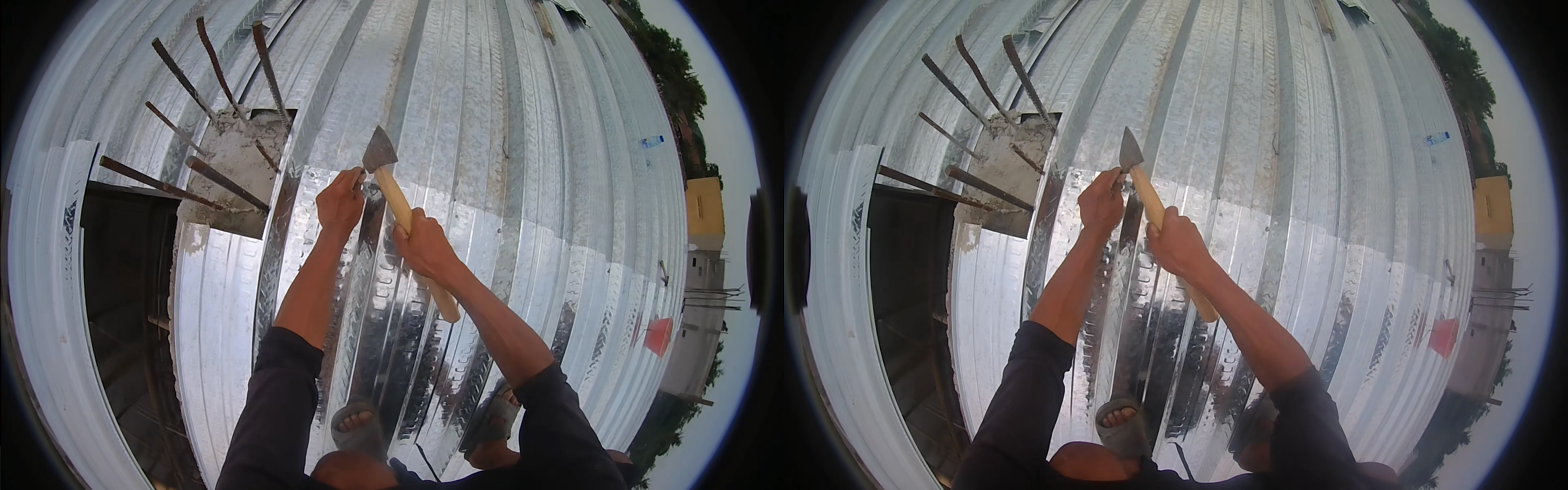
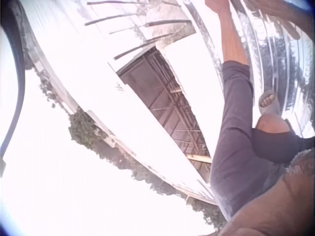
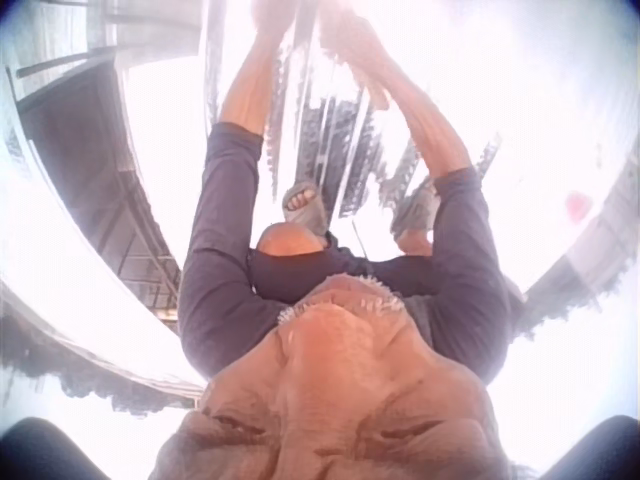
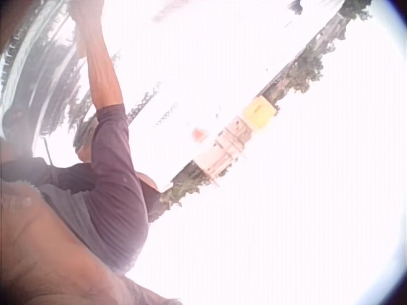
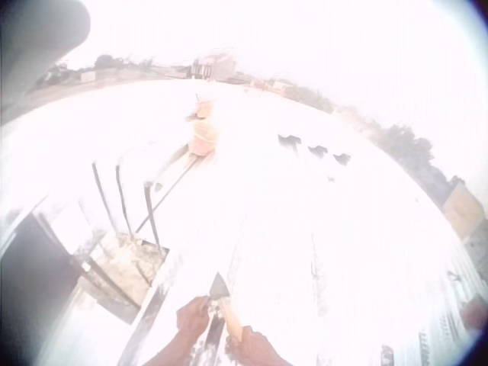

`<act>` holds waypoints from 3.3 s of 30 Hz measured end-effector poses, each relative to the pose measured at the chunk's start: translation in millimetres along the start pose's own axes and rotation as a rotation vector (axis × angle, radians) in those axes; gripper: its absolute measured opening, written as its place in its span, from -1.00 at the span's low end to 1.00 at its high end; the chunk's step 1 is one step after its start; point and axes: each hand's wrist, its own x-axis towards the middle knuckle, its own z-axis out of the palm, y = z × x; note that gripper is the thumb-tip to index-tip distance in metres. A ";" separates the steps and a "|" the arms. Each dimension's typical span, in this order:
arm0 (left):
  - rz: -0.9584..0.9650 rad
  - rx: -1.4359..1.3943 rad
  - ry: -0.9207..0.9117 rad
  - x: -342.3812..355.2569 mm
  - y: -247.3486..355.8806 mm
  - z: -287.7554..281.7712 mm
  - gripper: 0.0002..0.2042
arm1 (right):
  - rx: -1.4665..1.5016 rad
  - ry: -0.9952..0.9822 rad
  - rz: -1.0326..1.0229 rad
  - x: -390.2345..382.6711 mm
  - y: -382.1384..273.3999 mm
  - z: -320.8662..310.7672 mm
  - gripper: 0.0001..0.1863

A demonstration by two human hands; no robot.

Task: The person secures corrugated metal roof sheets to a roof structure using a hammer and nails. They repeatedly place nails and strike them to fasten the sheets, then walk across the roof to retrieve more nails from a bucket and continue fastening.

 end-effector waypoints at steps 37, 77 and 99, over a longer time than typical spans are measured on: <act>-0.011 -0.050 0.049 -1.5 -6.4 -12.2 -0.86 | 0.340 0.310 -0.135 -18.1 -59.9 -36.0 -0.67; -0.240 0.492 -0.270 -365.2 -54.8 -376.2 -0.63 | 0.708 0.665 -0.154 -73.3 -150.8 22.1 -0.79; -0.227 0.518 -0.299 -368.0 -58.2 -381.0 -0.64 | 0.617 0.891 -0.265 -46.7 -192.4 -22.9 -0.76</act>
